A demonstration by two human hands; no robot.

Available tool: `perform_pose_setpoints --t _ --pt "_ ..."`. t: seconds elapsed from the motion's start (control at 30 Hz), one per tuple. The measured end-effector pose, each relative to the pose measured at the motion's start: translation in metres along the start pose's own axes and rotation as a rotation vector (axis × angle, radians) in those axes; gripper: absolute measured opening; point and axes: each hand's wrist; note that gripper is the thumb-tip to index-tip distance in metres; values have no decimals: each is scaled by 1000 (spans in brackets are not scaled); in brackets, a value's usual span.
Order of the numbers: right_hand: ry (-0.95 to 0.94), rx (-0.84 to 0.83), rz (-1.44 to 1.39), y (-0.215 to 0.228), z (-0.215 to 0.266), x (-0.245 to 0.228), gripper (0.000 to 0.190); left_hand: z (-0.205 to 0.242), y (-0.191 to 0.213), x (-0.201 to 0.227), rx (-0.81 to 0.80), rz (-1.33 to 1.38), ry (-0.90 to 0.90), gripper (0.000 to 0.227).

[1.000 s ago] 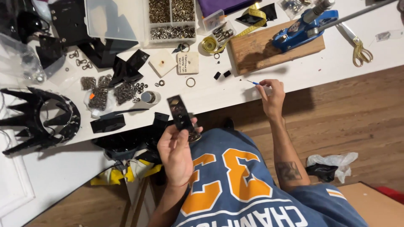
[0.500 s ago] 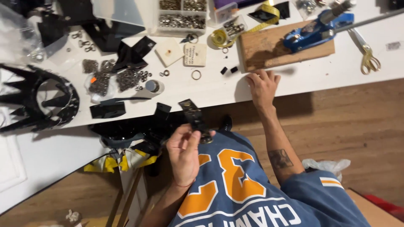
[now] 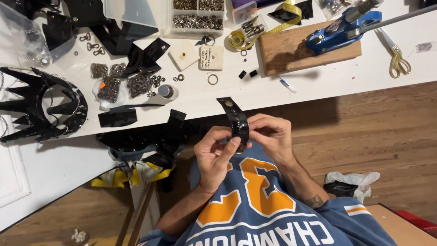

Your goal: The person attaches metal studs to a black leather strap, pressing each stud through a hole by hand and using a pen to mark positions on the strap. They handle the strap piece by piece at a cluttered work table, turning it over and aligning studs along its length.

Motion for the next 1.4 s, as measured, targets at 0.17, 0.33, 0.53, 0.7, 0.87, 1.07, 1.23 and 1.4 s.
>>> perform_pose_setpoints --t 0.17,0.33,0.53,0.7,0.87,1.07,1.23,1.4 --pt "-34 28 -117 2 9 0 12 -4 -4 3 -30 -26 32 10" --pt "-119 -24 -439 -7 16 -5 12 -3 2 -8 -39 -253 -28 11" --pt "-244 -49 -578 -22 15 -29 29 -12 -6 4 -82 -463 -180 12" --pt "-237 28 -547 -22 26 -24 28 -14 -10 5 -82 -459 -207 12" --pt "-147 39 -509 -35 28 -46 20 -11 -11 9 -63 -442 -205 12" --pt "-12 -13 -524 -28 34 -33 16 -7 -13 14 -115 -532 -260 13" --pt "-151 -46 -568 -27 30 -38 19 -10 -14 19 -116 -506 -159 12" --pt "-213 -78 -525 -29 27 -49 29 -12 -13 26 -139 -558 -181 13"
Point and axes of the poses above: each hand's wrist, its own z-axis away from the middle knuckle, its own y-axis out of the back of the hand, x = y × z, and after that the axes turned 4 degrees about z, right-handed
